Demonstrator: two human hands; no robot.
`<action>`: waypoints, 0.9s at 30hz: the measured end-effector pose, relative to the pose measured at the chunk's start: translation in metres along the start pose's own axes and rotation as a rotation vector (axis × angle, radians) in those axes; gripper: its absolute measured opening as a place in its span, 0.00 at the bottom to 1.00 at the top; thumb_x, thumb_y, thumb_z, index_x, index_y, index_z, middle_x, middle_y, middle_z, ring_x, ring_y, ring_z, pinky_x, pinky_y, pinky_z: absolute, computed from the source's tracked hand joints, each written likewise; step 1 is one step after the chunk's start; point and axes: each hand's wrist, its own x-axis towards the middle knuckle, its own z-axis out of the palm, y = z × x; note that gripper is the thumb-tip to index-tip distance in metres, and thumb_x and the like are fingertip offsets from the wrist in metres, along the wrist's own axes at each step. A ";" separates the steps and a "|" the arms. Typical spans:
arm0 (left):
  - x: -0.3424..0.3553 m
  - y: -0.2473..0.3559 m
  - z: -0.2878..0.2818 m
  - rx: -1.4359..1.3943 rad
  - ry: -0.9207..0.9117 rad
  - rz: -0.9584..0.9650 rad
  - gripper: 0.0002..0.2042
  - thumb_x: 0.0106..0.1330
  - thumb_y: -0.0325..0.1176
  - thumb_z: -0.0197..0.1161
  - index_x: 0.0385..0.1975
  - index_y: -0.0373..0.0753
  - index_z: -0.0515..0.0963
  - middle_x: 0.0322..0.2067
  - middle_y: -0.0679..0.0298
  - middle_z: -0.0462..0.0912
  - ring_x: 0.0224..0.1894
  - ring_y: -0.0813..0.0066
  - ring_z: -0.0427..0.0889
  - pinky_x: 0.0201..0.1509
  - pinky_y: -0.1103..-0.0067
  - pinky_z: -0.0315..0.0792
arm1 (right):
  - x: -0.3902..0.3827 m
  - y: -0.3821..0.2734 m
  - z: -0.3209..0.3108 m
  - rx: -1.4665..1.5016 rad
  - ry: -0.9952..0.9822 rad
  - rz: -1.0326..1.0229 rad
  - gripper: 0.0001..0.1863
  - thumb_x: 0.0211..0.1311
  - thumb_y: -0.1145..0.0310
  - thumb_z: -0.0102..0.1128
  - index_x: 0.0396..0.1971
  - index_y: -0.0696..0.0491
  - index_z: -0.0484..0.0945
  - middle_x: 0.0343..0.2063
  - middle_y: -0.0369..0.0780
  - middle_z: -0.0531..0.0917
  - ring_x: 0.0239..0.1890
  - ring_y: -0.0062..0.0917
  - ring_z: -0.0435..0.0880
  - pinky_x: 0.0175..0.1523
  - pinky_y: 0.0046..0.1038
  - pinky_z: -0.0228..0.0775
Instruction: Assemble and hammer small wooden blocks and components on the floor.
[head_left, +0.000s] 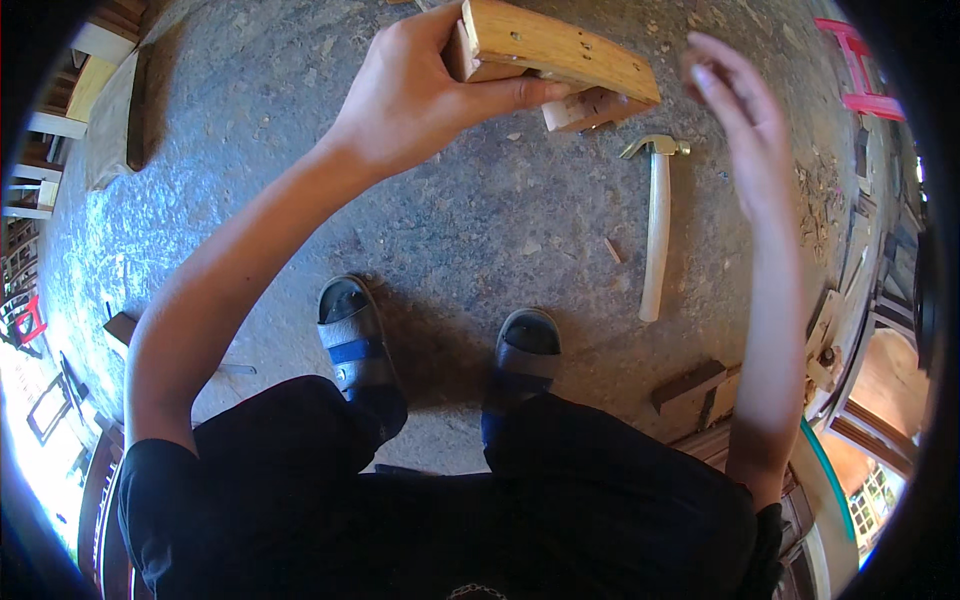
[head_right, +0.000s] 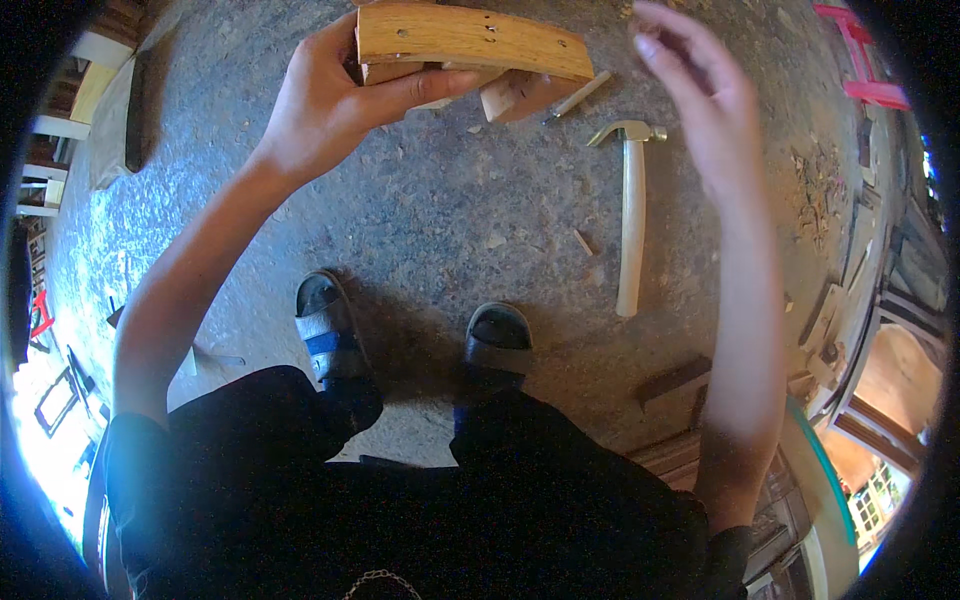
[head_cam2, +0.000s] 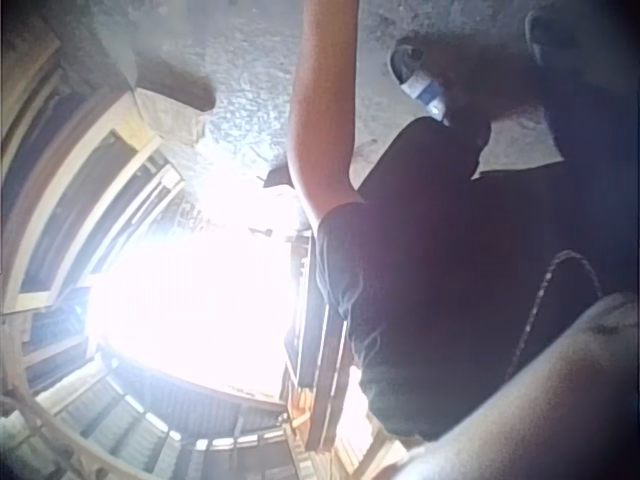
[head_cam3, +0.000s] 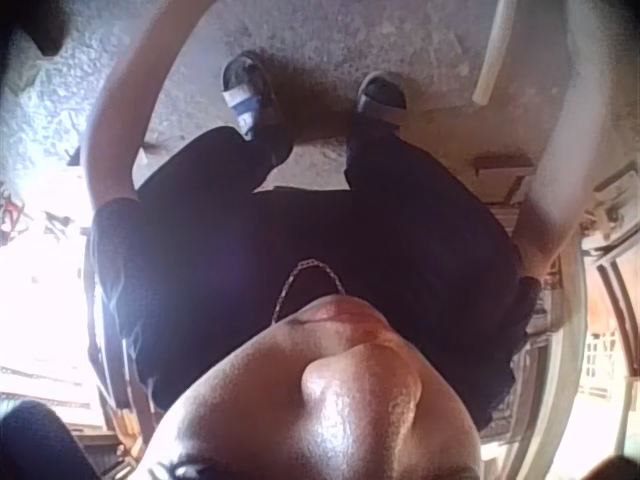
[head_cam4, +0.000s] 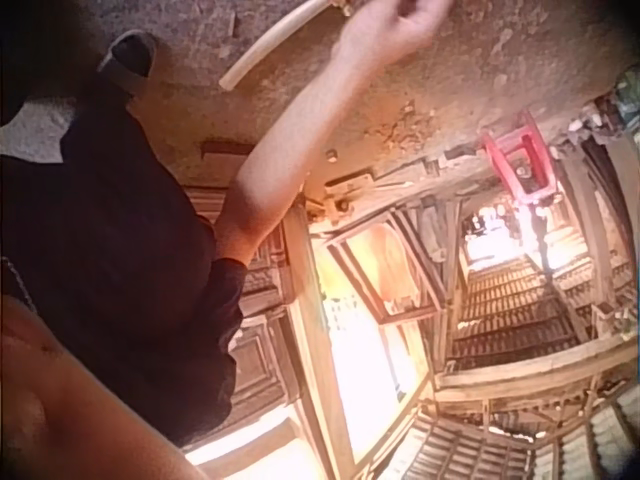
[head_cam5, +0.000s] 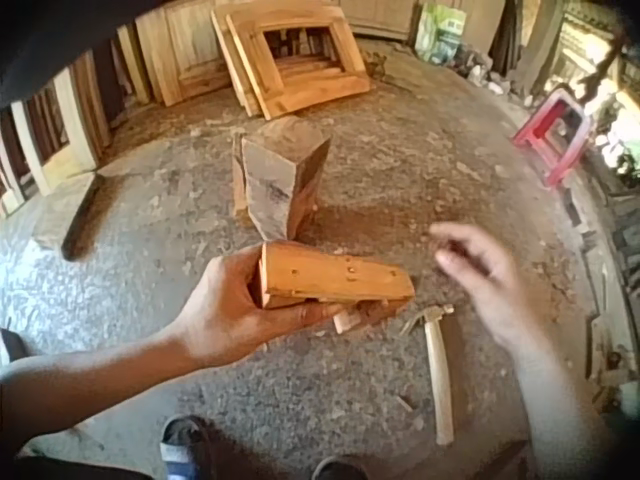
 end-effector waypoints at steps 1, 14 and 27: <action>-0.001 0.000 0.001 0.030 0.027 -0.022 0.27 0.63 0.39 0.78 0.56 0.29 0.77 0.48 0.55 0.87 0.49 0.70 0.86 0.55 0.71 0.80 | 0.002 -0.013 0.000 0.010 -0.045 -0.022 0.17 0.72 0.68 0.63 0.59 0.48 0.82 0.53 0.35 0.86 0.56 0.24 0.84 0.63 0.29 0.75; 0.001 0.001 0.017 0.077 0.002 -0.026 0.27 0.62 0.40 0.78 0.56 0.31 0.78 0.47 0.56 0.88 0.48 0.72 0.87 0.55 0.73 0.80 | -0.003 -0.085 0.019 -0.304 -0.381 -0.301 0.18 0.70 0.70 0.65 0.59 0.48 0.84 0.51 0.35 0.85 0.54 0.24 0.84 0.63 0.28 0.75; 0.003 -0.029 0.024 -0.095 -0.016 0.100 0.27 0.65 0.32 0.75 0.61 0.30 0.74 0.50 0.56 0.87 0.53 0.72 0.85 0.60 0.72 0.79 | -0.005 -0.089 0.025 -0.524 -0.337 -0.388 0.17 0.66 0.69 0.68 0.55 0.46 0.87 0.49 0.35 0.87 0.51 0.25 0.86 0.60 0.27 0.77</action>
